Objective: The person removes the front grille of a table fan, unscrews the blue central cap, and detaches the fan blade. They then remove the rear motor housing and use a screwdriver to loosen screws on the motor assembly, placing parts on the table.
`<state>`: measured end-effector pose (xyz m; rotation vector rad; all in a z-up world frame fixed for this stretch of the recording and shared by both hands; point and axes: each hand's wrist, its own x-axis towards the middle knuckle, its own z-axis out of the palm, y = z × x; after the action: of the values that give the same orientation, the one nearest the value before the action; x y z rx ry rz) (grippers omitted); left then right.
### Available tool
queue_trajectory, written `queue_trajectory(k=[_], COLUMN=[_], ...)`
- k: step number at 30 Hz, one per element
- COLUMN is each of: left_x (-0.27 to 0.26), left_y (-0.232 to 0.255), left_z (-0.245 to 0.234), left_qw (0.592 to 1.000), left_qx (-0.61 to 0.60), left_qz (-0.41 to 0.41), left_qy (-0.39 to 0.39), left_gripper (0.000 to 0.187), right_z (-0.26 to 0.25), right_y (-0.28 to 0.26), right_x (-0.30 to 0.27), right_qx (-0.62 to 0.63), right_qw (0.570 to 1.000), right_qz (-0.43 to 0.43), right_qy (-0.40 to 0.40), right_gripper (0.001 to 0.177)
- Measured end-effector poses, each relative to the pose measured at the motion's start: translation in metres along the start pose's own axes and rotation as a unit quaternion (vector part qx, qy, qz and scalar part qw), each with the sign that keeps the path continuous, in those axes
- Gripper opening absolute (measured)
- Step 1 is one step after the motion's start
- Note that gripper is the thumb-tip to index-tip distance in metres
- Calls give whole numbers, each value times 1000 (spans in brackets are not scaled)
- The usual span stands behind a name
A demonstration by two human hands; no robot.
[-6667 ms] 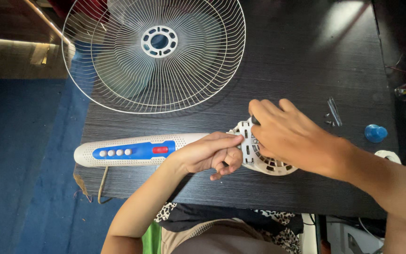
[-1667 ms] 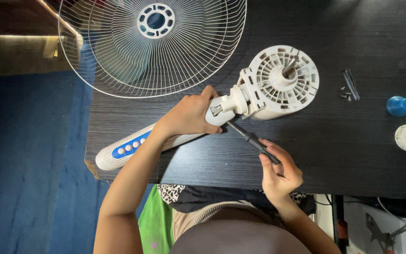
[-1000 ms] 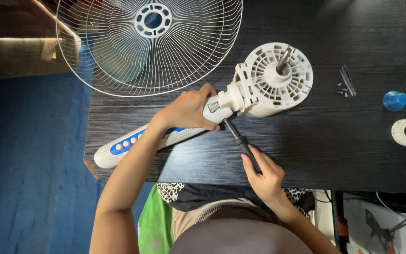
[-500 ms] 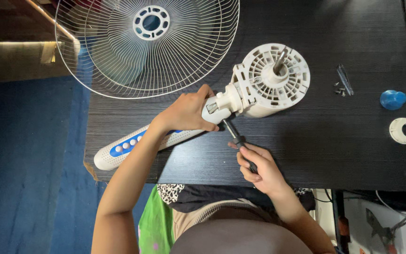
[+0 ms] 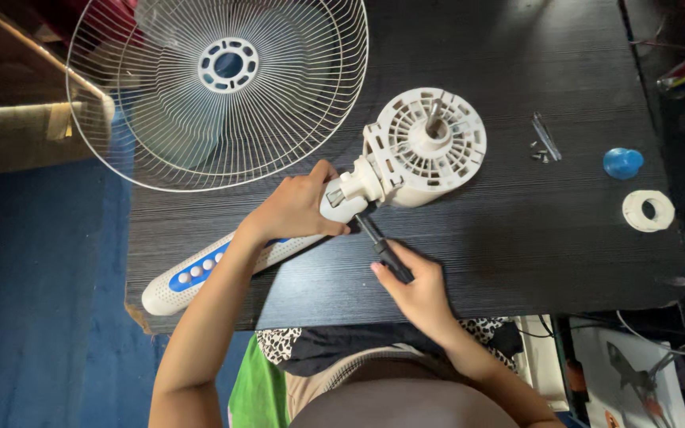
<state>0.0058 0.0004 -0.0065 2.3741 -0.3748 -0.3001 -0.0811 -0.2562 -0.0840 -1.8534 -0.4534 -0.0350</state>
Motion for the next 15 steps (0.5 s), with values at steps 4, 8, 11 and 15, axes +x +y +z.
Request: queue_trajectory(k=[4,8,11,15], left_x=[1,0,0,0], left_y=[1,1,1,0], left_z=[0,0,0,2], left_qw=[1000,1000,1000,1000], left_qx=[7,12,13,4], left_qz=[-13,-4,-13,-19], left_qy=[-9,-2,-3,1], left_gripper=[85,85,85,84], right_z=[-21,-7,13,18], right_y=[7,1,-5,2], right_x=[21,19,3,1], right_qx=[574,349,-75,-7], right_qw=[735,902,994,998], right_qz=[347,244,-59,-45], right_qy=[-97,-68,48,54], right_gripper=[39,38,30,41])
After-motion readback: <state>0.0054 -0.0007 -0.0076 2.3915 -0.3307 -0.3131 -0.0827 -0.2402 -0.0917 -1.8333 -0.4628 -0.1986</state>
